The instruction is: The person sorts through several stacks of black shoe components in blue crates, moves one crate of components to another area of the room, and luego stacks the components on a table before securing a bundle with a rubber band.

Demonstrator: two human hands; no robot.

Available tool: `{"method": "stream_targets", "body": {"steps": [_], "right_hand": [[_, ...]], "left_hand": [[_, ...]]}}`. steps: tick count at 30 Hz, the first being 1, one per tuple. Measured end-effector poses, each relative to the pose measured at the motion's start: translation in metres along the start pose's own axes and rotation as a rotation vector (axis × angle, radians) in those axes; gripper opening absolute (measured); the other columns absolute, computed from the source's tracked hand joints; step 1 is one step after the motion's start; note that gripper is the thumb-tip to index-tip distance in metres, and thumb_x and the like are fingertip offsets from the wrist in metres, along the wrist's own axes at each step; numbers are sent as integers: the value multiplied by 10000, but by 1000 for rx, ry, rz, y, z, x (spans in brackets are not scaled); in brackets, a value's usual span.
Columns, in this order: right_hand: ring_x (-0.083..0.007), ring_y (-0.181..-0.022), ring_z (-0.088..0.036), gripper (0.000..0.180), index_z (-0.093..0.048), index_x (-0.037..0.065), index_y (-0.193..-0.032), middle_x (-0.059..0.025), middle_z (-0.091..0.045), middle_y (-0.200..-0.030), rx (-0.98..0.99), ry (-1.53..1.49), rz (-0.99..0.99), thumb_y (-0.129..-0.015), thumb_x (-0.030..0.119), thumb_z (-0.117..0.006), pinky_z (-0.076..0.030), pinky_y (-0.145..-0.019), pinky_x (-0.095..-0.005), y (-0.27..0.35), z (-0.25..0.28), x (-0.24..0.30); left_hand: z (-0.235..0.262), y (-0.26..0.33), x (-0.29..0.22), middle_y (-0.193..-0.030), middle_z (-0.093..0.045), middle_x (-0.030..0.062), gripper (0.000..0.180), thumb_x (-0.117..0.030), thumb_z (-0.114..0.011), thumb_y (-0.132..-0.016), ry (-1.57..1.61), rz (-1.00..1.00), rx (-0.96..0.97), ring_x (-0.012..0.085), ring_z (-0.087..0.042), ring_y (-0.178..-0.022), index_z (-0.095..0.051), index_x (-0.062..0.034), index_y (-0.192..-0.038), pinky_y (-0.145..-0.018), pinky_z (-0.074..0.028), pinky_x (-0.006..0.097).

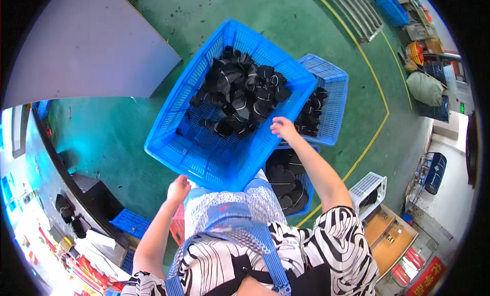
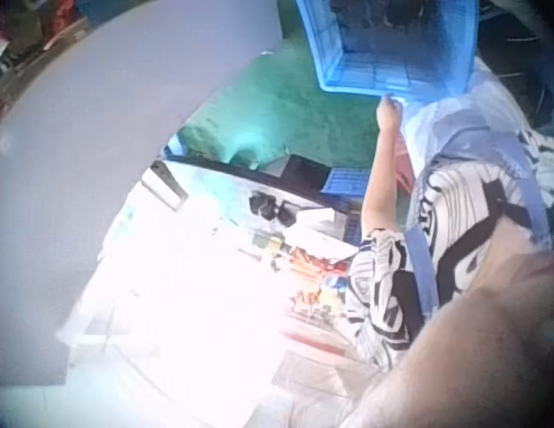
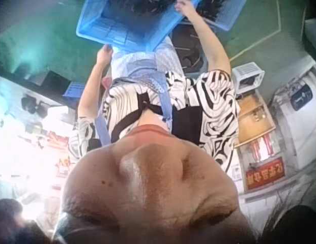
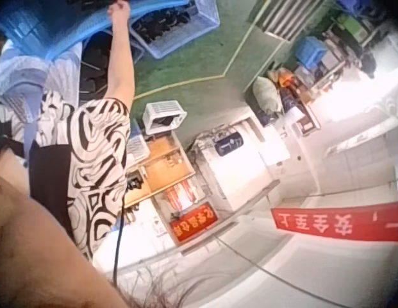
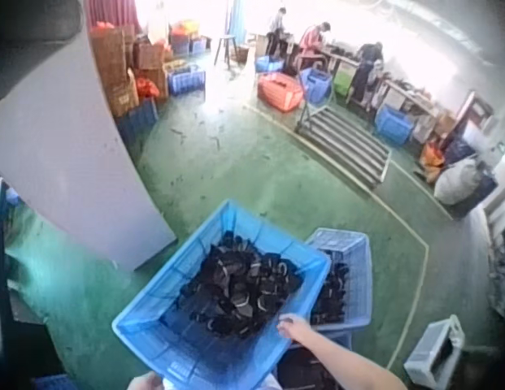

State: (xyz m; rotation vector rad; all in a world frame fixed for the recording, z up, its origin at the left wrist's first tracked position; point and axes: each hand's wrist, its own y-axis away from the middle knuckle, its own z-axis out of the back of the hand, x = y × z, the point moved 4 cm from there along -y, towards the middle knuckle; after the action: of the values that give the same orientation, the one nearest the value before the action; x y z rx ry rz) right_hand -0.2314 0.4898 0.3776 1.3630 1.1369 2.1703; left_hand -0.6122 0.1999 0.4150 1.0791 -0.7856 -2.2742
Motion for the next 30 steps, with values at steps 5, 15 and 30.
{"method": "stream_targets", "body": {"steps": [5, 15, 30], "right_hand": [[-181, -692, -643, 340, -586, 18, -1108, -107, -662, -801, 24, 198, 37, -793, 143, -617, -513, -633, -310, -47, -46, -99], [-390, -1221, -398, 789, -352, 6, -1337, -263, -410, -1321, -469, 507, -39, -690, 246, -734, -340, -1029, -401, -181, -37, -89], [-252, -1111, -502, 593, -420, 15, -1230, -147, -508, -1187, -359, -899, 58, -719, 125, -699, -393, -988, -377, -117, 2, -49]], "left_hand": [[44, -106, -84, -1099, -572, 122, 431, -100, -619, -731, -269, -383, -178, 313, -553, -1028, -528, -87, -1152, -862, -465, 402], [126, -388, -176, -1118, -575, 211, 698, -364, -669, -776, -747, -301, -418, 381, -560, -1027, -367, -65, -1330, -839, -468, 444], [113, -389, -176, -902, -651, 208, 624, -462, -645, -794, -690, -318, -505, 393, -623, -853, -451, -49, -1220, -725, -493, 450]]}}
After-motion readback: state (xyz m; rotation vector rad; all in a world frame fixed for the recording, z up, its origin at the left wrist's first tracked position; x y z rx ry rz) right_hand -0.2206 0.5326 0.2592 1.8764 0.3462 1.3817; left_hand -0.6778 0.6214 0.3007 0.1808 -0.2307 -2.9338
